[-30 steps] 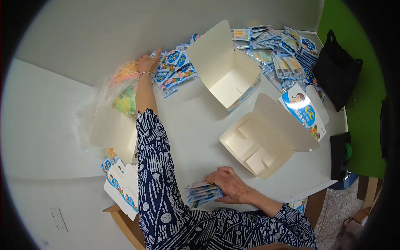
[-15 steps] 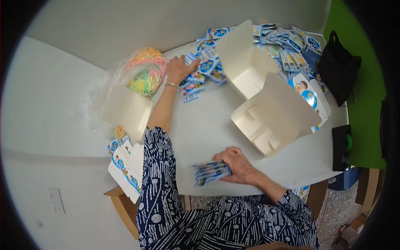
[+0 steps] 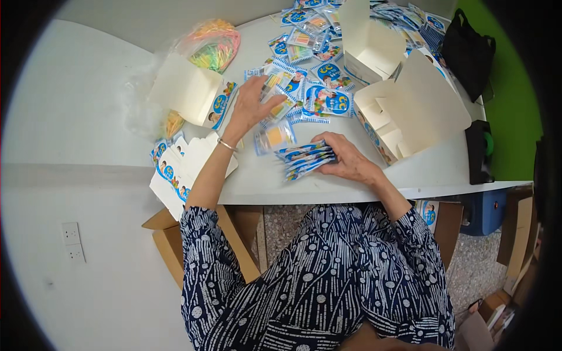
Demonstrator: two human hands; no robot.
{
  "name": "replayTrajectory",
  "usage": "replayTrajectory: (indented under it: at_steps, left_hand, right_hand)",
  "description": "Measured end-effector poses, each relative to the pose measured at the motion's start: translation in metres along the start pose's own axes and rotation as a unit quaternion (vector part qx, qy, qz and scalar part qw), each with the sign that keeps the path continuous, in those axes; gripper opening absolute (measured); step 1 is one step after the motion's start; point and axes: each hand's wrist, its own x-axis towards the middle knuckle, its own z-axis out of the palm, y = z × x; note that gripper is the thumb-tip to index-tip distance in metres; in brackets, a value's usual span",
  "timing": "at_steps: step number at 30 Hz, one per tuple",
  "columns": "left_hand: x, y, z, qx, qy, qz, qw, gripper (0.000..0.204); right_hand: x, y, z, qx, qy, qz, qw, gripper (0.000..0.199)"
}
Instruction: Folding flat cardboard into boxes and filling them with stacks of small product packets.
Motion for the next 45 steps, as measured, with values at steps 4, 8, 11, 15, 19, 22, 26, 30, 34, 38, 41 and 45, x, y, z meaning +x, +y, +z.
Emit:
replayTrajectory:
  at_steps: [4,8,11,15,19,22,26,30,34,38,41,45]
  left_hand:
    - [-0.033,0.007,-0.008,0.028,0.001,-0.014,1.0,0.064]
    - [-0.066,-0.005,-0.004,-0.036,0.005,-0.052,0.998,0.057]
    - [-0.073,-0.003,0.008,-0.041,-0.002,-0.069,0.997,0.053]
    - [-0.063,-0.002,0.02,0.018,0.019,-0.05,0.998,0.04]
    - [-0.059,-0.01,0.005,-0.159,-0.067,-0.16,0.972,0.025]
    - [-0.074,0.002,-0.015,-0.192,-0.016,-0.164,0.967,0.021]
    - [-0.105,0.022,-0.021,-0.18,0.016,-0.146,0.973,0.018]
    - [-0.127,0.009,-0.01,-0.237,0.045,-0.227,0.944,0.027]
    - [-0.105,0.029,-0.034,-0.311,0.124,-0.218,0.917,0.024]
    - [-0.12,0.024,-0.018,-0.395,-0.006,-0.227,0.89,0.026]
    - [-0.126,0.021,0.001,-0.149,-0.013,-0.074,0.986,0.03]
    - [-0.125,0.042,0.01,-0.08,-0.005,-0.117,0.99,0.025]
  right_hand:
    - [-0.009,-0.003,-0.006,0.009,-0.036,0.063,0.997,0.054]
    - [-0.018,-0.002,-0.006,0.051,-0.011,0.07,0.996,0.049]
    - [-0.018,-0.002,-0.009,0.044,-0.014,0.079,0.996,0.052]
    - [-0.018,-0.002,-0.008,0.033,-0.017,0.084,0.996,0.055]
    - [-0.017,-0.001,-0.008,0.04,-0.019,0.093,0.995,0.055]
    - [-0.018,-0.001,-0.01,0.035,-0.023,0.09,0.995,0.055]
    - [-0.02,0.003,-0.011,0.015,-0.053,0.05,0.997,0.055]
    - [-0.015,-0.001,-0.012,0.025,-0.098,0.062,0.993,0.056]
    - [-0.017,0.0,-0.013,0.025,-0.093,0.084,0.992,0.055]
    - [-0.018,0.003,-0.013,0.016,-0.099,0.067,0.993,0.054]
    - [-0.016,0.002,-0.013,0.016,-0.11,0.086,0.99,0.058]
    - [-0.018,0.009,-0.008,0.017,-0.068,0.0,0.998,0.061]
